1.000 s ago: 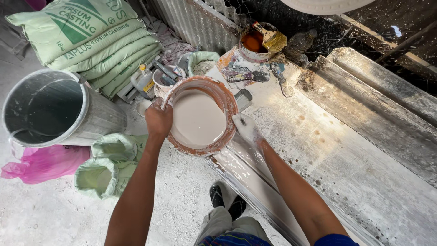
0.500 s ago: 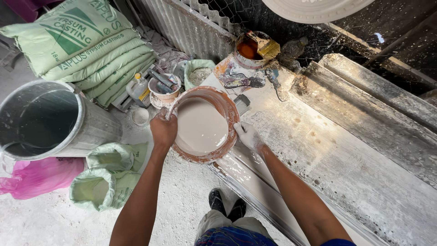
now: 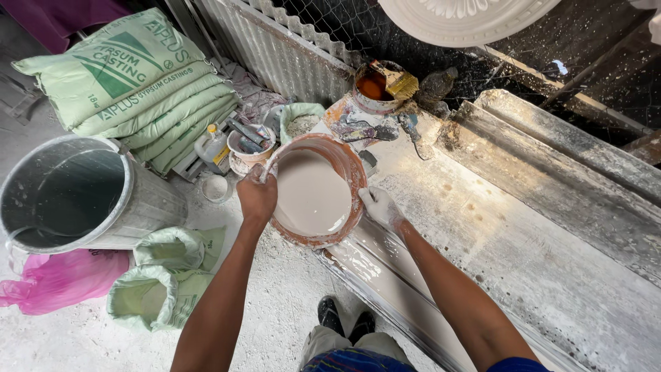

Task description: The person pours a white gypsum slurry from a bucket into a long rectangular mold, then uses a flat orange tool to spread and level the slurry along the mold. The person also briefly handles a hanging decorative ceiling rose.

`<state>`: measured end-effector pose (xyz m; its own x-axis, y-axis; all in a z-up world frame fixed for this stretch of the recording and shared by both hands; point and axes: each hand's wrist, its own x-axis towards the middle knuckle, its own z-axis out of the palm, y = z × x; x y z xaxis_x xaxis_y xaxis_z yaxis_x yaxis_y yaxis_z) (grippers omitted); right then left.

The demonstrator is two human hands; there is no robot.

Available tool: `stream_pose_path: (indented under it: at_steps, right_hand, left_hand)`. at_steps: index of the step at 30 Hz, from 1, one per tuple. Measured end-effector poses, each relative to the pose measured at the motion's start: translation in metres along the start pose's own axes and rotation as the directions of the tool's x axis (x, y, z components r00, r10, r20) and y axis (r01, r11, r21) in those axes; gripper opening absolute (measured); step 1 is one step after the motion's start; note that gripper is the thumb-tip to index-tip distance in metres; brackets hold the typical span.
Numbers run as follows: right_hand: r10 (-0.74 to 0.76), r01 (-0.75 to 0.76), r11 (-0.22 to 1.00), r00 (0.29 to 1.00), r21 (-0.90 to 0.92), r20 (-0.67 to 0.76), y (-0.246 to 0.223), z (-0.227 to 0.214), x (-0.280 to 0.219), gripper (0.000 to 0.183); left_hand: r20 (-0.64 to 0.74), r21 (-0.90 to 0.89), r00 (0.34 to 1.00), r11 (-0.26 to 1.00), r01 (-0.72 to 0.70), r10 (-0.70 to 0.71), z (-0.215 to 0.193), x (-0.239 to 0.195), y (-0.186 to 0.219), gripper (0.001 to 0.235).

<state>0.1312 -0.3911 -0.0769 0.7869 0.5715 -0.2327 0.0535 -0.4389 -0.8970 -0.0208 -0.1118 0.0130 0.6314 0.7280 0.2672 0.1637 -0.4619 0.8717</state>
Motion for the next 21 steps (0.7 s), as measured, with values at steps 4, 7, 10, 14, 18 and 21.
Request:
stream_pose_path:
  at_steps: [4,7,10,14,18,21]
  right_hand:
    - [0.004,-0.004,1.0,1.0,-0.024,-0.021,-0.002,-0.002,0.0,0.043]
    - [0.13,-0.132,0.988,0.991,0.081,0.031,-0.002,-0.001,0.002,0.04]
    - [0.119,-0.118,0.993,0.993,0.026,-0.001,0.003,-0.001,0.007,0.04]
    - [0.07,-0.072,0.995,0.997,0.065,0.03,0.017,0.005,0.015,0.04]
    - [0.042,-0.047,0.995,0.998,0.086,0.049,0.036,0.012,0.022,0.041]
    - [0.062,-0.069,0.99,0.996,0.122,0.062,0.048,0.016,0.025,0.04]
  left_hand:
    - [0.033,0.001,0.999,1.0,0.023,-0.023,0.007,-0.005,0.006,0.019]
    - [0.003,-0.047,1.0,0.999,-0.019,0.019,0.011,-0.004,0.008,0.02]
    - [0.01,0.045,1.0,0.999,-0.018,0.017,0.012,-0.001,0.009,0.021]
    - [-0.024,0.041,0.99,0.99,-0.136,0.137,0.011,0.0,0.011,0.02]
    - [-0.016,0.121,0.981,0.974,-0.189,0.193,0.012,0.003,0.012,0.018]
    - [0.009,0.14,0.988,0.978,-0.152,0.152,0.012,0.002,0.01,0.016]
